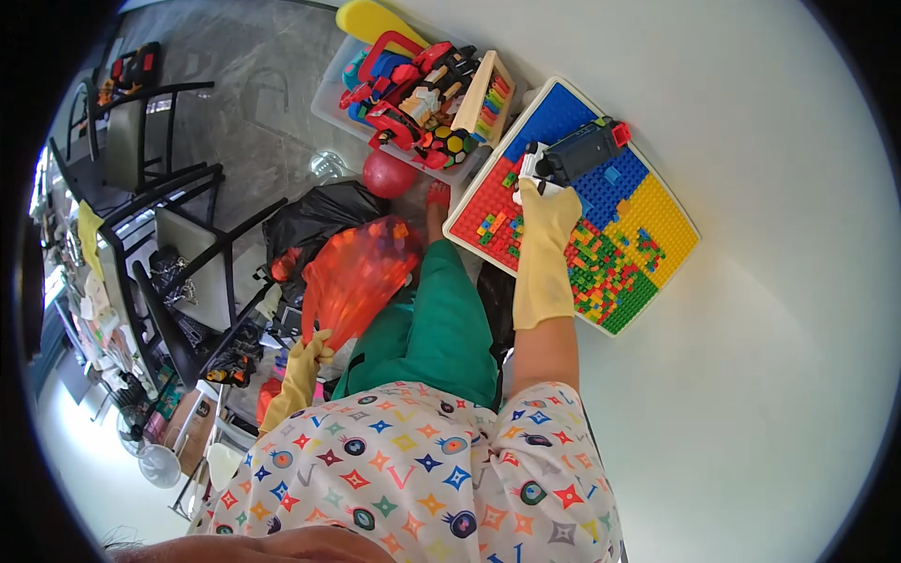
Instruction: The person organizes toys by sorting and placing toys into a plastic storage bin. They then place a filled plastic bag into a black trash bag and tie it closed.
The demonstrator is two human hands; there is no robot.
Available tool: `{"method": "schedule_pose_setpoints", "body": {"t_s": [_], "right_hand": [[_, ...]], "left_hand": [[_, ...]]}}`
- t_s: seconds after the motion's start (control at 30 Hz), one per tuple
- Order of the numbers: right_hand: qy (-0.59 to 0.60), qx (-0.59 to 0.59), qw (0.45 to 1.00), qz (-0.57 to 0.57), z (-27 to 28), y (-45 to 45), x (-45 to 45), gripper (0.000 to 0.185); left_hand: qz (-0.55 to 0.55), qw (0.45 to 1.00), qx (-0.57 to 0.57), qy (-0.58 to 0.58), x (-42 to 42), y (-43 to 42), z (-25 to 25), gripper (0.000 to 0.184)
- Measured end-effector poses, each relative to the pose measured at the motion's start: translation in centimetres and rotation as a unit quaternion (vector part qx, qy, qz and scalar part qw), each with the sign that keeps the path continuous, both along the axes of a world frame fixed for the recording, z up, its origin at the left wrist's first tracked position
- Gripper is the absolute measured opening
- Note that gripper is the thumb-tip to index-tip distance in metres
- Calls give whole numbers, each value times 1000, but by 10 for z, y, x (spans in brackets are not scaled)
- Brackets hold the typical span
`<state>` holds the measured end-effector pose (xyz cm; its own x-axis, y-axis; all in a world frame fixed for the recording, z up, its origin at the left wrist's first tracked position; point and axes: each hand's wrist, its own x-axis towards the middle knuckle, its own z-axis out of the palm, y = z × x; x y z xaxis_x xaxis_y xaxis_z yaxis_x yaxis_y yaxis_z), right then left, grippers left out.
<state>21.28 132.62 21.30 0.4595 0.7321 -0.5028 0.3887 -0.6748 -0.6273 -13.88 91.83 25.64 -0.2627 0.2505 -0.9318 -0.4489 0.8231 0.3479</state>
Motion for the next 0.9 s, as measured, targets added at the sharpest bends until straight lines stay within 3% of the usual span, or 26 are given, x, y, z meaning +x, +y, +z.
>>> {"method": "schedule_pose_setpoints", "body": {"t_s": [0.03,0.07,0.1,0.2,0.47,0.63,0.9], "right_hand": [[50,12,999,-6,-6,-3,9,43],[4,4,999,32,-8,-4,16,44],[42,0,999,20,-8,-5,22,44],[116,-48,992,-15,23,-9,17,44],[291,20,953,-89,36,-36,19,44],[235,-39,968,-78,-1,-41,2,45],[112,-79,962,-236,-48,-40,-50,57]], "left_hand": [[-1,1000,1,0,0,-1,-1,38],[0,1000,3,1,0,-1,-1,39],[8,1000,6,2,1,-2,-2,39],[24,1000,18,2,5,-6,-2,41],[49,998,32,-22,4,-16,2,38],[42,998,34,-21,6,-17,2,38],[27,999,35,-14,2,-29,0,38]]}}
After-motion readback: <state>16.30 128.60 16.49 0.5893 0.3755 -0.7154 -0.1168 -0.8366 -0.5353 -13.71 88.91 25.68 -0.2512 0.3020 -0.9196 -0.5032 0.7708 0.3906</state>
